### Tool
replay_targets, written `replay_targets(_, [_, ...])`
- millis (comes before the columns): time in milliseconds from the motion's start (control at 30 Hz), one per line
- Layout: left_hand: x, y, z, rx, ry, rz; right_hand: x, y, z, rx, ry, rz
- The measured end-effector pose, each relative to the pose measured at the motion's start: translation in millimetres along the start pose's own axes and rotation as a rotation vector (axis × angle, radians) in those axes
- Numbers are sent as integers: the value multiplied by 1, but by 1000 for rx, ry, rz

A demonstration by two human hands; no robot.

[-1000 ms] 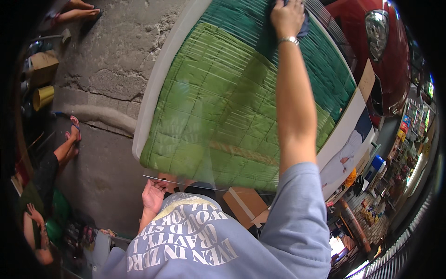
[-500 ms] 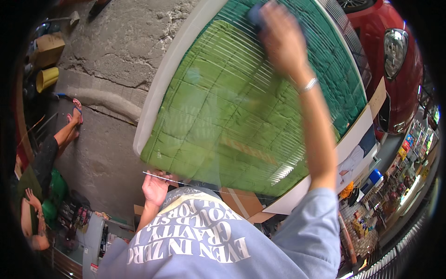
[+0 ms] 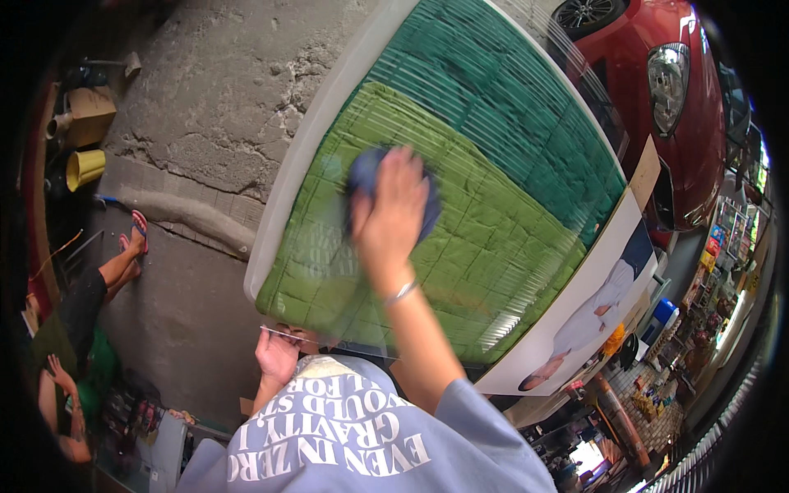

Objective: The person cleans a large printed portrait with a cloth, then retrieves a picture frame and places it on a table. They spray the glass with liquid and wipe it with a cloth, then position the portrait inside the frame and cover it with a cardboard backing.

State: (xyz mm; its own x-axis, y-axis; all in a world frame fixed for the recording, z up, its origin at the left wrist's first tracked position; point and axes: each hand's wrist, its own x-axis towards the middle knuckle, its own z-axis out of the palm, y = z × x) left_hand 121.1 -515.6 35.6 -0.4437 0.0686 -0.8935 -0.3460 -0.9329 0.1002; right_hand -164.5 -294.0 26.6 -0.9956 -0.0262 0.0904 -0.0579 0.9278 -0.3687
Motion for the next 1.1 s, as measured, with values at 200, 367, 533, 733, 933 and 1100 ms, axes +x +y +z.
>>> replay_targets(200, [0,-4,-4,-39,42,-3,294,146,23,-195,327,-153])
replay_targets(367, [-3,-5,-2,-44,11,29,432,189,31,-223,266,-284])
replay_targets(533, [-7,-9,4,-97,126,-9,469,187,28,-35,166,-415])
replay_targets(733, [-1,-7,-1,-82,-82,12,408,151,20,-104,100,-478])
replay_targets(933, [2,-4,-7,-14,2,-62,232,65,17,128,75,-656])
replay_targets(1100, [8,-1,-12,-28,-90,-79,37,-18,9,94,-116,-463])
